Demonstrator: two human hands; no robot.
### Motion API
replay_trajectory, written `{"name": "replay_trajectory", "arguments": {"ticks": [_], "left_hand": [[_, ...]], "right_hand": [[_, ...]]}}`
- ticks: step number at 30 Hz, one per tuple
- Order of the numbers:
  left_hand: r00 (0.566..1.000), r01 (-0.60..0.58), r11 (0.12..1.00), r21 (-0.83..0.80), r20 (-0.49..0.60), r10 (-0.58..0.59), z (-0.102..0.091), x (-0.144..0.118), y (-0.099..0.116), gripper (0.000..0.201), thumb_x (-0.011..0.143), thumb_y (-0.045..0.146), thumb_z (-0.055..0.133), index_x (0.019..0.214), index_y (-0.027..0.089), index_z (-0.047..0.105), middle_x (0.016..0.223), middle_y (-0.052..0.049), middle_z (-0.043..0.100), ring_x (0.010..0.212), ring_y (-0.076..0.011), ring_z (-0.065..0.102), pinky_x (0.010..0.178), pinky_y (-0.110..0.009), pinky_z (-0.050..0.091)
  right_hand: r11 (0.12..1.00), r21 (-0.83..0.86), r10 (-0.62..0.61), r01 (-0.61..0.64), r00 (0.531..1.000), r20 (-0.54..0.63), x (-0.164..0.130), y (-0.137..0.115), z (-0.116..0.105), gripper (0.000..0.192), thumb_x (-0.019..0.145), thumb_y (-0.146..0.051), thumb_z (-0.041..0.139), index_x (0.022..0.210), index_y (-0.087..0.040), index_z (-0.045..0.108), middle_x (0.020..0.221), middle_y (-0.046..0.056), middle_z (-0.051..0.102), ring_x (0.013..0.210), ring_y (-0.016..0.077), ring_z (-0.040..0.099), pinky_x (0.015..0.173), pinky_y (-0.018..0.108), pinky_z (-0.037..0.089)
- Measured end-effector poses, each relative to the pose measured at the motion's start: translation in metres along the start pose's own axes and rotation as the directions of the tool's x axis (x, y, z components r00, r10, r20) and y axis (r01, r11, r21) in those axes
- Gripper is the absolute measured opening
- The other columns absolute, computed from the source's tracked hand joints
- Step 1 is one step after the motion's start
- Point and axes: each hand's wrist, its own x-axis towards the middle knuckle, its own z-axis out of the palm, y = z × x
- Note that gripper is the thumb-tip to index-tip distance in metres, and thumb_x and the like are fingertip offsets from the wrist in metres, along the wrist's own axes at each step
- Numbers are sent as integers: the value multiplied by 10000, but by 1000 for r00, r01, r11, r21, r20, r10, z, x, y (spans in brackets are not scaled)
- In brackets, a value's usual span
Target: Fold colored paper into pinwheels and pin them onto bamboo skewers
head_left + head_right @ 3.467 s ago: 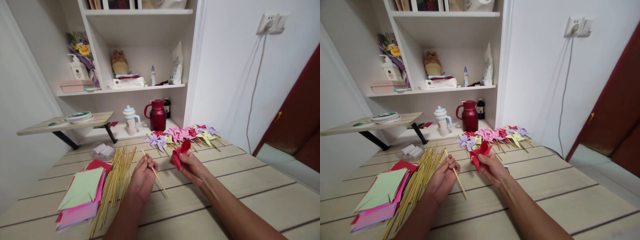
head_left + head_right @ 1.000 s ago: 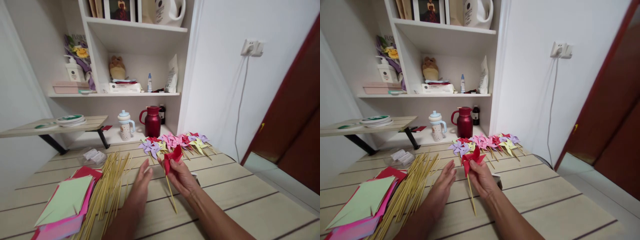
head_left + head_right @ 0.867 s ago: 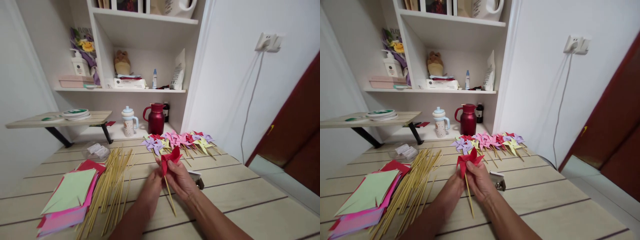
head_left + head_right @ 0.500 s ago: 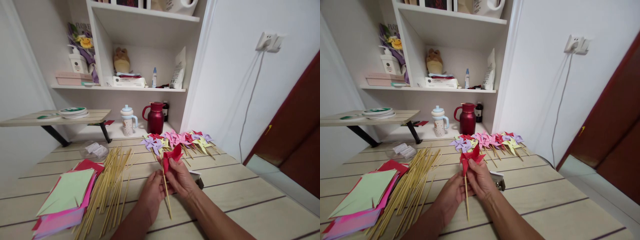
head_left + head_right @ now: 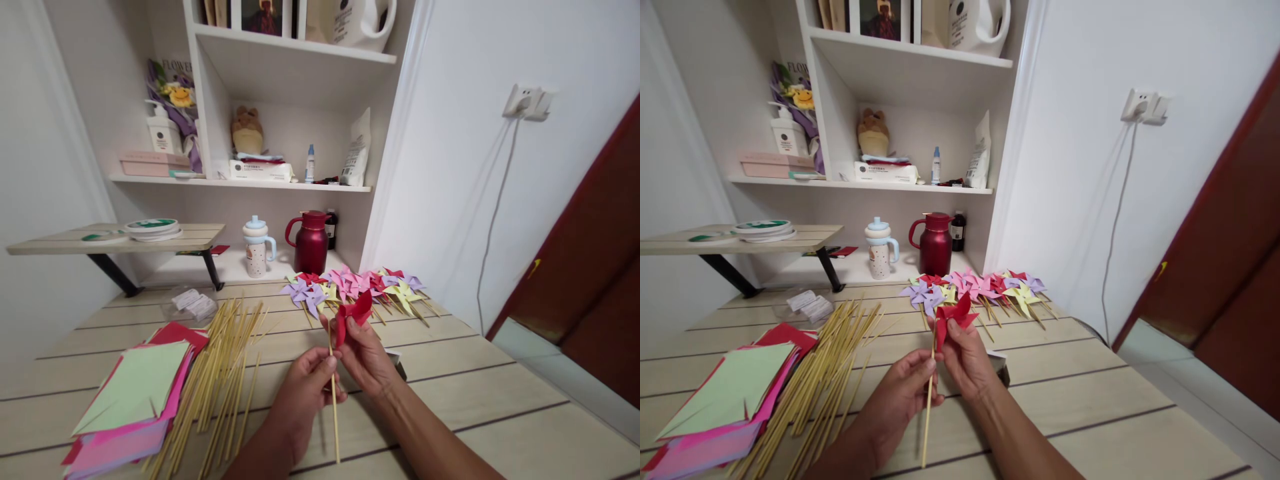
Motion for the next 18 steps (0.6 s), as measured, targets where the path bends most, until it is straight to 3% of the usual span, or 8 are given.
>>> {"name": "replay_trajectory", "arguments": {"ticks": [6, 10, 13, 15, 18], "left_hand": [[1000, -32, 999, -9, 1, 32, -8, 7, 1, 401, 626, 488, 830, 747, 156, 639, 688, 20, 547, 653, -110, 515, 742, -302, 485], [996, -78, 997, -14, -52, 77, -20, 10, 14, 428, 606, 513, 832, 740, 164, 622, 664, 24, 560, 602, -93, 504, 689, -268, 465], [988, -142, 987, 74, -54, 146, -26, 7, 27, 441, 680, 530, 770, 909, 163, 685, 585, 68, 477, 488, -61, 371, 572, -234, 424], [981, -167, 969, 180, -71, 182, -27, 3, 35, 501, 714, 535, 734, 1042, 158, 700, 551, 88, 418, 448, -53, 275, 469, -202, 316], [955, -203, 931, 304, -149, 257, -27, 1, 43, 554, 714, 539, 728, 1107, 149, 716, 537, 86, 372, 468, -58, 278, 456, -185, 215]], "right_hand": [[999, 20, -27, 26, 999, 24, 1, -4, 0, 238, 659, -222, 885, 837, -208, 728, 766, -23, 751, 747, 137, 680, 982, 373, 516], [997, -3, -72, 72, 997, 18, 1, -16, -2, 210, 679, -247, 872, 828, -235, 726, 787, -23, 753, 748, 152, 675, 980, 423, 504], [992, -82, -101, 101, 995, 8, 0, -23, -4, 244, 642, -267, 892, 820, -225, 730, 789, -4, 750, 740, 168, 669, 873, 399, 535], [975, -185, -127, 125, 992, 2, -2, -24, -5, 259, 613, -262, 904, 796, -209, 729, 762, 6, 743, 701, 167, 653, 740, 340, 538], [911, -370, -180, 183, 983, 44, -5, -25, -5, 202, 630, -221, 879, 724, -199, 702, 715, -6, 715, 603, 133, 595, 569, 258, 465]]}}
